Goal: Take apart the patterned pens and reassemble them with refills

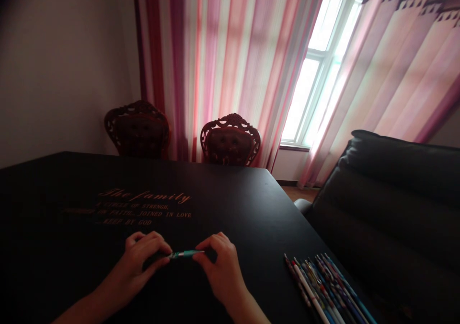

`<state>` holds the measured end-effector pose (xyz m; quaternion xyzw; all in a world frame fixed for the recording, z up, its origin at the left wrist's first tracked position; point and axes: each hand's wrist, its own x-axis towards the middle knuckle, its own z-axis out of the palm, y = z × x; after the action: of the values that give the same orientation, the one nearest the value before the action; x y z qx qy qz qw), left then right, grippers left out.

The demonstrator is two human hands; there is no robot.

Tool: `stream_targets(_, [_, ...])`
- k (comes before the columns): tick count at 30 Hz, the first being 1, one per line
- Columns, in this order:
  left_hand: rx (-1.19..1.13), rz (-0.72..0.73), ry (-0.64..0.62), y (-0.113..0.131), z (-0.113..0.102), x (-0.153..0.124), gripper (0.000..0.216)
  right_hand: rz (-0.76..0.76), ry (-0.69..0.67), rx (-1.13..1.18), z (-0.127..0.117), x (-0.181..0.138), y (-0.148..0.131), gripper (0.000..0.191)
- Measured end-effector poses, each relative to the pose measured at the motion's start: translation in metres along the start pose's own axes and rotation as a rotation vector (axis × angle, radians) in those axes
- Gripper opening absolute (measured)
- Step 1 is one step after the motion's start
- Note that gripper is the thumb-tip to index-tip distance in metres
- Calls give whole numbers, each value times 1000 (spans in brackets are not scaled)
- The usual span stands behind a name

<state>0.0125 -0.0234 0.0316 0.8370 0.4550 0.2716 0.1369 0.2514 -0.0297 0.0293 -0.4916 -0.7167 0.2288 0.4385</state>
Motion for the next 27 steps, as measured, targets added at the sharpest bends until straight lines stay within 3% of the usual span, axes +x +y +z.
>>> stream_targets(6, [-9, 36, -1, 4, 0, -1, 8, 31, -15, -48, 4, 0, 5, 10])
stream_targets(13, [17, 97, 46, 4, 3, -3, 11, -7, -113, -118, 10, -4, 7, 56])
stream_targets(15, [29, 89, 68, 2, 4, -3, 11, -23, -112, -128, 8, -4, 4, 50])
stream_targets(19, [40, 68, 95, -2, 3, -2, 9, -75, -80, -137, 3, -5, -2, 7])
stream_targets(20, [40, 69, 94, -2, 3, -1, 9, -89, -89, -143, 2, -5, -3, 7])
stream_targets(24, [46, 90, 77, 1, 2, -2, 10, -107, -161, -200, 3, -5, -4, 42])
stream_targets(27, [54, 97, 82, 2, 1, -2, 9, -103, -129, -209, 2, -5, -4, 20])
